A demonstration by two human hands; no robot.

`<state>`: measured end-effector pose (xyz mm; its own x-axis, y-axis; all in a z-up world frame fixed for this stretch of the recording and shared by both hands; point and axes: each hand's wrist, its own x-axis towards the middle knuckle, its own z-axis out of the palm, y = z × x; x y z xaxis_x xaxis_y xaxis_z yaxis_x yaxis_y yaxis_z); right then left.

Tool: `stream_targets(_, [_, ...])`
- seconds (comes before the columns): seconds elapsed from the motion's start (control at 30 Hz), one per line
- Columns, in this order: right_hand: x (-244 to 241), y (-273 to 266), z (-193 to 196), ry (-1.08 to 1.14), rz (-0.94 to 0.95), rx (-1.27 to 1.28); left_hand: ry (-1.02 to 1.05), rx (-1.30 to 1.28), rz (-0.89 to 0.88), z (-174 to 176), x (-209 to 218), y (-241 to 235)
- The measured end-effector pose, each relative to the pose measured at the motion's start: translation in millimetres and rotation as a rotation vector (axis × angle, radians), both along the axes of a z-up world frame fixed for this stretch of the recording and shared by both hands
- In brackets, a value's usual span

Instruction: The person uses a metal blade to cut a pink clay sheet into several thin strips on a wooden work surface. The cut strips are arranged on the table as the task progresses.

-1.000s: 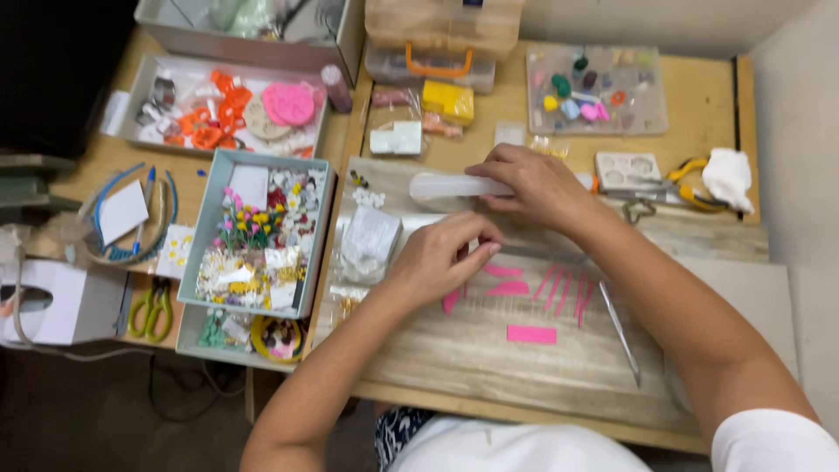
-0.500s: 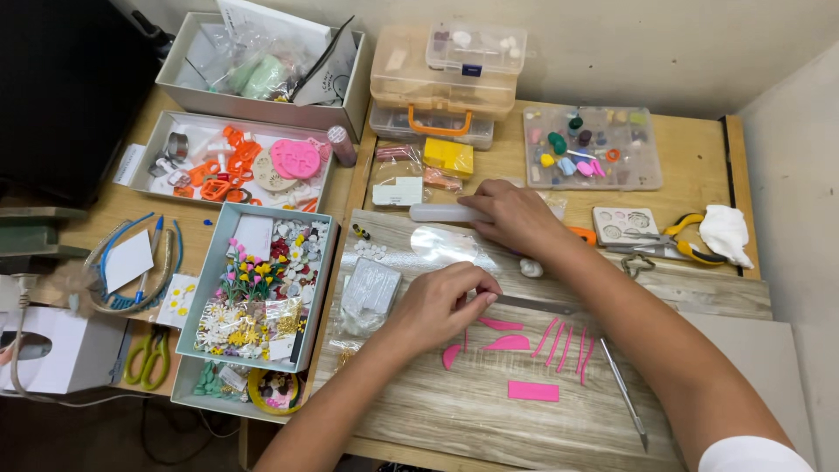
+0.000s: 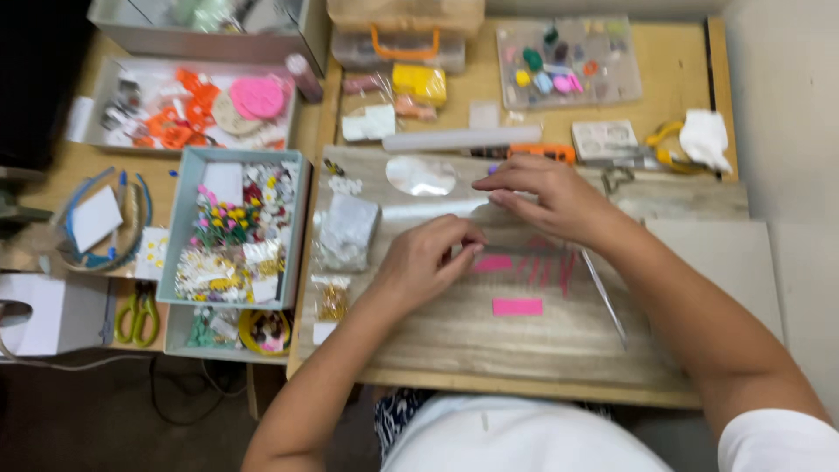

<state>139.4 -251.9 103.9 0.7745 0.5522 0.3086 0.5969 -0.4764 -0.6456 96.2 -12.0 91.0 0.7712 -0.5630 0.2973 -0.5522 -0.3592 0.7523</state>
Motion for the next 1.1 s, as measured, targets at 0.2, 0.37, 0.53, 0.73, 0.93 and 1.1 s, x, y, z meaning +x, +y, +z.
stream_targets(0.2, [-98.6, -32.7, -3.2, 0.119, -0.129, 0.072, -0.134, 0.017, 0.028, -24.3, -46.4, -5.9])
stream_targets(0.37, [-155.7, -40.0, -48.4, 0.086, -0.288, 0.067, -0.150, 0.041, 0.092, -62.1, -77.3, -10.3])
stream_targets(0.53, [-178.0, -39.7, -83.0, 0.056, -0.364, 0.091, -0.253, 0.074, 0.178, -79.9, -96.2, -17.1])
stream_targets(0.73, [-178.7, -43.8, -101.3, -0.027, -0.428, 0.138, -0.322, 0.102, 0.200, -86.5, -99.1, -16.4])
stream_targets(0.93, [-180.2, -43.6, -106.3, -0.058, -0.408, 0.151, -0.329, 0.106, 0.219, -84.0, -100.1, -16.1])
stream_targets(1.1, [-181.1, -45.2, -109.8, -0.096, -0.392, 0.135, -0.301, 0.099, 0.202, -82.5, -101.1, -16.9])
